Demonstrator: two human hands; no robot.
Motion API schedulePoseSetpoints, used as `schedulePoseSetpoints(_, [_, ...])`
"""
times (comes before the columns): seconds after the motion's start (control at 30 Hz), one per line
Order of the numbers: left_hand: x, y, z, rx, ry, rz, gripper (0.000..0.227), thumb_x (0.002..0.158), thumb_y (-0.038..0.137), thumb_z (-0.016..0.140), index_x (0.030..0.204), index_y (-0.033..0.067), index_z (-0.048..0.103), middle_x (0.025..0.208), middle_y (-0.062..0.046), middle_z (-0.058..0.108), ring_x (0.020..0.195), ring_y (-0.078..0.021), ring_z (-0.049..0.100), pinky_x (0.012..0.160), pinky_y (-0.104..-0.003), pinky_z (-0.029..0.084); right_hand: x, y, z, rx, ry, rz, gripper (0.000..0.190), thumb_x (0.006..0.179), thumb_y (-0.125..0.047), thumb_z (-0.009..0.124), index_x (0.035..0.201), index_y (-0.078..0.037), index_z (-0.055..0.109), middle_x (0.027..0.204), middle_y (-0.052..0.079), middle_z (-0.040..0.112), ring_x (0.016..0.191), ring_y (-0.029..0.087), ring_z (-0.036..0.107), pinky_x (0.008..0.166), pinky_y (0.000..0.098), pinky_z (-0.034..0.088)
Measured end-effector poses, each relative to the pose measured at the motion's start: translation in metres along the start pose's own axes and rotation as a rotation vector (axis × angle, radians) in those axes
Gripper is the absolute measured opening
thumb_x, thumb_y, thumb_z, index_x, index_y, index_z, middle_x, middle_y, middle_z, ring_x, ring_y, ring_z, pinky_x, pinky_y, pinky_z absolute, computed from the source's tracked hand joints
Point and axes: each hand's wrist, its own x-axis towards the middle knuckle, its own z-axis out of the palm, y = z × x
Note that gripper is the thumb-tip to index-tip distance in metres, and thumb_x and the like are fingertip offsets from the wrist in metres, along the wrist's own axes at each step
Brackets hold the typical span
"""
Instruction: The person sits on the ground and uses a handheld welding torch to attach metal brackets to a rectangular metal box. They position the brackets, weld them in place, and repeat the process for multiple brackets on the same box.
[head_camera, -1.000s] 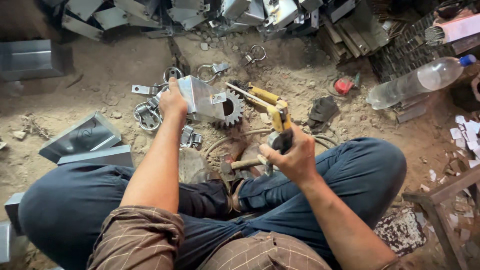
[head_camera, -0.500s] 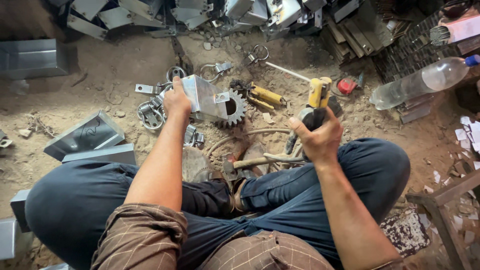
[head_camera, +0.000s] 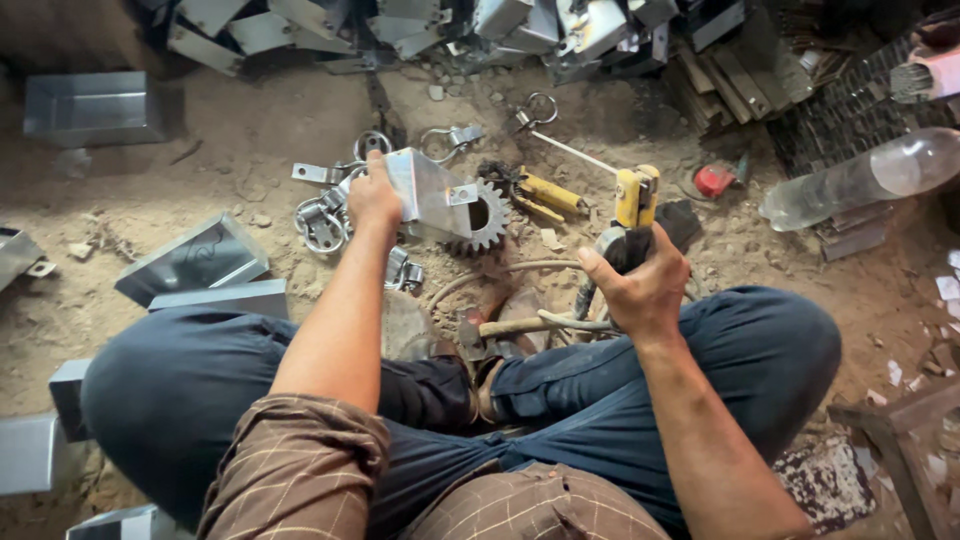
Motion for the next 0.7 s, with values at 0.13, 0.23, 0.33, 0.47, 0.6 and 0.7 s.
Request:
schedulePoseSetpoints(0.13, [0.000,-0.002,0.002,0.022,-0.014,-0.014,0.087,0.097,0.071,0.030,0.105,-0.0028,0.075,0.110,-0.030,0.070,0.112,-0.0475,0.065,0.097,-0.055,0.047,-0.009,-0.005,0.002,-0.048,-0.020,-0.013,0.037,0.076,-0.031,0.088,0.094,-0.006,0.068,0.074,0.003,0.069,0.067,0.012,0.064,0.066,0.0303,0.053])
schedulePoseSetpoints(0.23, [0.002,-0.005,0.004,0.010,-0.025,0.008,0.088,0.097,0.071,0.029,0.104,-0.0039,0.075,0.110,-0.031,0.070,0.113,-0.0473,0.064,0.098,-0.054,0.047,-0.019,-0.010,0.003,-0.011,-0.075,-0.027,0.035,0.076,-0.029,0.087,0.093,-0.007,0.068,0.074,0.001,0.070,0.066,0.012,0.065,0.065,0.0300,0.053])
schedulePoseSetpoints(0.33, [0.007,-0.004,0.007,0.027,-0.024,0.037,0.089,0.099,0.070,0.028,0.103,-0.0056,0.075,0.110,-0.032,0.070,0.113,-0.0481,0.064,0.099,-0.055,0.047,-0.027,-0.016,0.006,-0.066,-0.102,-0.076,0.039,0.072,-0.028,0.089,0.094,-0.005,0.067,0.069,0.002,0.067,0.061,0.012,0.064,0.061,0.0309,0.052])
schedulePoseSetpoints(0.47, [0.006,-0.009,0.009,0.019,-0.035,0.048,0.089,0.100,0.069,0.025,0.102,-0.0038,0.076,0.110,-0.031,0.071,0.112,-0.0476,0.065,0.099,-0.055,0.047,-0.037,-0.019,0.008,-0.075,-0.184,-0.076,0.038,0.068,-0.028,0.091,0.088,-0.006,0.067,0.065,0.003,0.067,0.056,0.013,0.063,0.056,0.0315,0.052])
schedulePoseSetpoints(0.6, [0.005,-0.007,0.009,0.015,-0.033,0.032,0.089,0.099,0.070,0.027,0.102,-0.0034,0.076,0.110,-0.031,0.071,0.111,-0.0465,0.066,0.098,-0.054,0.047,-0.039,-0.022,0.012,-0.055,-0.219,-0.080,0.037,0.066,-0.027,0.091,0.086,-0.006,0.067,0.063,0.003,0.068,0.054,0.013,0.063,0.055,0.0311,0.052])
schedulePoseSetpoints(0.7, [0.005,-0.005,0.007,0.002,-0.029,0.012,0.089,0.098,0.071,0.028,0.101,-0.0033,0.076,0.109,-0.030,0.071,0.110,-0.0461,0.066,0.097,-0.054,0.048,-0.037,-0.026,0.013,-0.046,-0.219,-0.101,0.037,0.067,-0.027,0.090,0.085,-0.006,0.066,0.064,0.002,0.067,0.055,0.012,0.063,0.055,0.0305,0.052])
